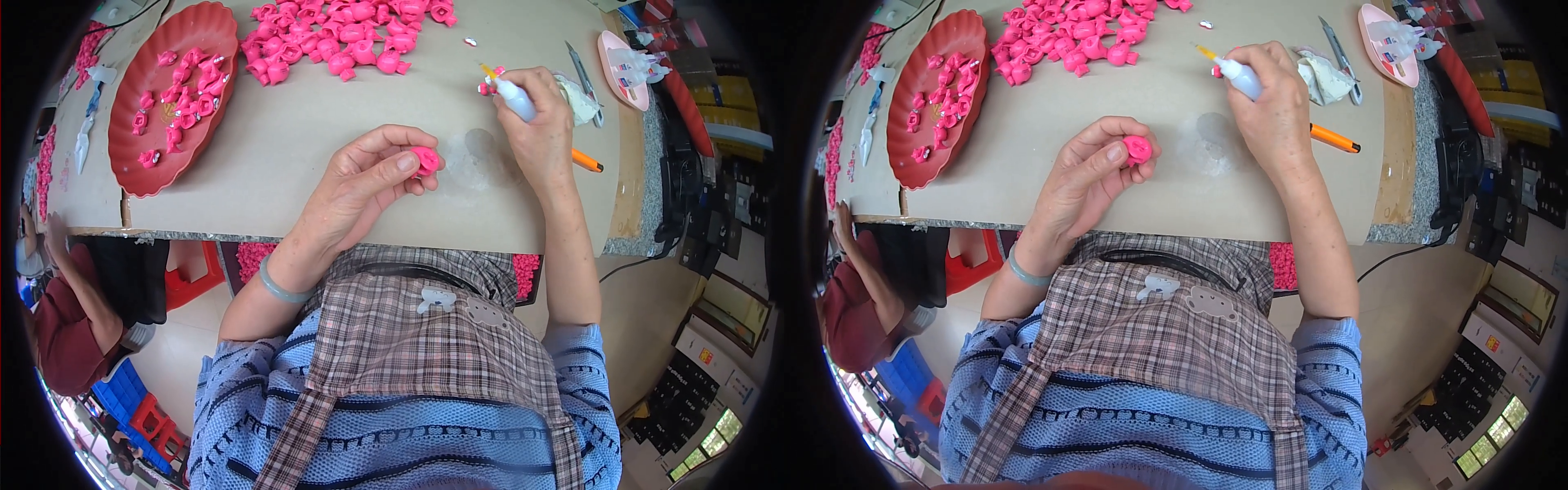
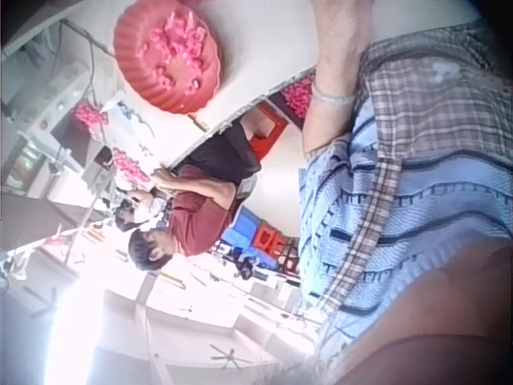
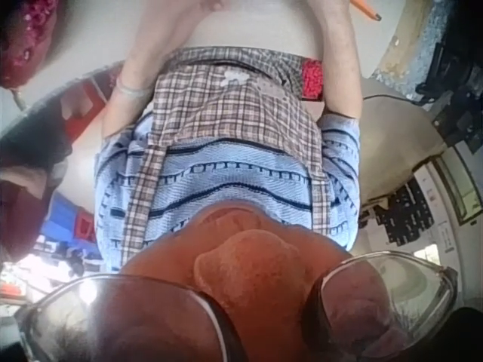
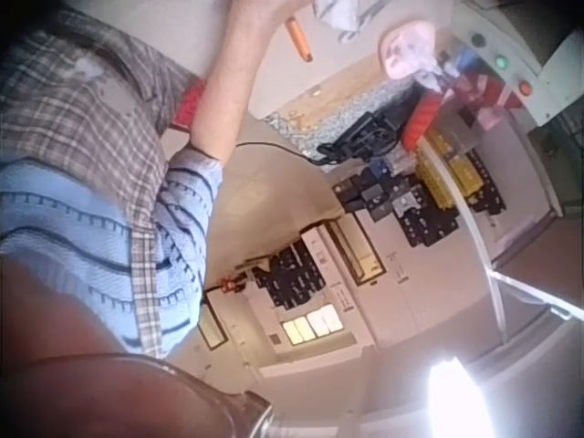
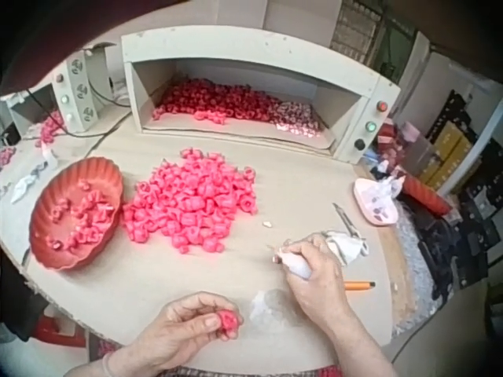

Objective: The person applies glue from a bottle onto small plastic toy parts, attaches small decorative pieces to them by hand, and places the assembled parts onto a tray.

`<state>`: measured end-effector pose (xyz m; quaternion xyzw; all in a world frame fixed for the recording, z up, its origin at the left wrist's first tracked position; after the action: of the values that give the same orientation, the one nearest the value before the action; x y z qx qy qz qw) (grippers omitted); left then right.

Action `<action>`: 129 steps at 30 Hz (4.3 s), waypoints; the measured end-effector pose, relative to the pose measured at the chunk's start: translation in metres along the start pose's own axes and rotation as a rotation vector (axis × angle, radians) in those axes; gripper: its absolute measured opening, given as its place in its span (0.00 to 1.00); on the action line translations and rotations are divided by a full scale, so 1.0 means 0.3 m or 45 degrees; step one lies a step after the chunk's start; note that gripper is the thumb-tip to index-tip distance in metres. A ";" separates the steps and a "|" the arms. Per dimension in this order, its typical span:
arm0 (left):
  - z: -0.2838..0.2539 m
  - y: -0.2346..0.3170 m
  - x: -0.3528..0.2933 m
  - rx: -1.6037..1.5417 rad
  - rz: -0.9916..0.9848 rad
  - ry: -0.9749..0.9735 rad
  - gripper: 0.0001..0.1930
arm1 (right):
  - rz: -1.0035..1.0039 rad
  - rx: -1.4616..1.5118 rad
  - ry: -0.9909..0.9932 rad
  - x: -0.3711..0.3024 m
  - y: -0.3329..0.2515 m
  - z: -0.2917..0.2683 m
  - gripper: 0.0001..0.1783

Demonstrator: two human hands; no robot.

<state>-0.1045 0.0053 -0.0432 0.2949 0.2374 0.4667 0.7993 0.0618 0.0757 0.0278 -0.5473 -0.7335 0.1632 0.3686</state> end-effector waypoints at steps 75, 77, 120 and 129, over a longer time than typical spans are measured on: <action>0.030 -0.018 0.003 0.582 -0.050 0.162 0.08 | -0.078 0.529 -0.220 -0.241 -0.150 0.052 0.15; 0.033 -0.018 0.003 0.585 -0.041 0.156 0.09 | -0.081 0.516 -0.228 -0.240 -0.148 0.051 0.15; 0.039 -0.012 -0.015 0.694 0.063 0.277 0.07 | -0.478 0.156 -0.040 -0.273 -0.217 0.042 0.13; 0.038 -0.018 -0.013 0.690 0.080 0.287 0.07 | -0.448 0.150 -0.027 -0.274 -0.210 0.042 0.13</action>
<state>-0.0954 -0.0030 -0.0384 0.4513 0.4313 0.4405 0.6452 0.0203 -0.0201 0.0300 -0.3864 -0.8108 0.1445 0.4152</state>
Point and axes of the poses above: each hand's wrist, its own x-axis towards the middle knuckle, its own z-axis out of the palm, y = z × x, the point moved 9 cm from there along x, towards the middle knuckle, and after that the axes turned 3 degrees about x, right-handed, at the moved point
